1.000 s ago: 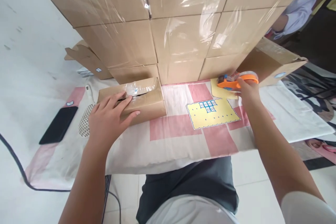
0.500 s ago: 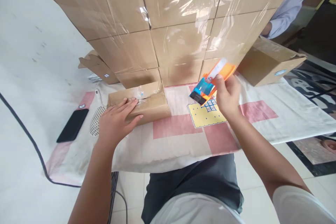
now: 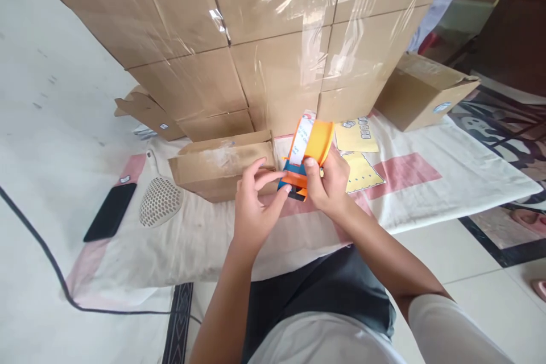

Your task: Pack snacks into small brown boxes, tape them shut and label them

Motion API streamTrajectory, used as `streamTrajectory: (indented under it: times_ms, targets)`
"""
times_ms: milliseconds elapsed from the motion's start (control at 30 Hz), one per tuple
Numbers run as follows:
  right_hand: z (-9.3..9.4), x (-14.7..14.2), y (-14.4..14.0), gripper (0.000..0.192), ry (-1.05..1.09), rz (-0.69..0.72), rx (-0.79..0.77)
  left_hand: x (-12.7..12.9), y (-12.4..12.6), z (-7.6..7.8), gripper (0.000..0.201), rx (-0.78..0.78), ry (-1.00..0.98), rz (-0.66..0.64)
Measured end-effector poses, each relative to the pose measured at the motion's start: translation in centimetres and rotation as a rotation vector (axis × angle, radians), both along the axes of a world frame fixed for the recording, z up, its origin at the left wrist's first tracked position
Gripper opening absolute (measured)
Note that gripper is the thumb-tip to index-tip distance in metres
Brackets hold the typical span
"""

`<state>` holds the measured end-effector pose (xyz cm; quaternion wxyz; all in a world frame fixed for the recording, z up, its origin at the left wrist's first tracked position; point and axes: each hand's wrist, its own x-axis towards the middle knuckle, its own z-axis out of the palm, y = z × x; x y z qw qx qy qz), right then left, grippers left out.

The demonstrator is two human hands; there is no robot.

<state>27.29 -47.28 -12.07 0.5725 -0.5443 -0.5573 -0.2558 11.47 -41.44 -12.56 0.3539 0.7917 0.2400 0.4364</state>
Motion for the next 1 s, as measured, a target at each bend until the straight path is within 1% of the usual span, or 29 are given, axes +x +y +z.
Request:
streamTrajectory:
  times_ms: [67, 133, 267, 367, 433, 500, 600, 733, 833, 1000]
  targets:
    - [-0.5, 0.6, -0.1, 0.019, -0.044, -0.021, 0.007, 1.0, -0.4, 0.1, 0.055, -0.087, -0.052, -0.046]
    - [-0.9, 1.1, -0.2, 0.016, -0.094, -0.025, 0.024, 1.7, -0.3, 0.2, 0.053, -0.119, -0.059, -0.085]
    - [-1.2, 1.5, -0.2, 0.016, -0.175, -0.059, 0.07, 2.7, -0.3, 0.8, 0.047, -0.146, -0.066, -0.065]
    - [-1.2, 1.8, -0.2, 0.017, -0.195, -0.097, 0.068, 3.0, -0.9, 1.3, 0.044, -0.238, -0.107, -0.088]
    - [-1.5, 2.1, -0.2, 0.018, -0.178, -0.097, 0.055, 3.1, -1.3, 1.6, 0.043, -0.318, -0.12, -0.121]
    - [-1.9, 2.5, -0.3, 0.019, -0.153, -0.102, 0.037, 3.0, -1.6, 1.8, 0.043, -0.389, -0.109, -0.126]
    - [-2.6, 3.2, -0.6, 0.02, -0.072, -0.095, 0.013, 2.9, -1.6, 1.9, 0.046, -0.485, -0.067, -0.083]
    - [-3.1, 3.7, -0.9, 0.022, 0.079, -0.068, -0.016, 3.0, -1.6, 1.4, 0.048, -0.597, 0.009, -0.041]
    - [-3.1, 3.9, -0.9, 0.026, 0.13, -0.077, -0.055, 3.3, -2.2, 0.9, 0.043, -0.614, 0.026, -0.033]
    - [-3.2, 4.5, -0.8, 0.03, 0.18, -0.152, -0.128, 3.4, -3.5, 0.8, 0.041, -0.584, -0.073, 0.031]
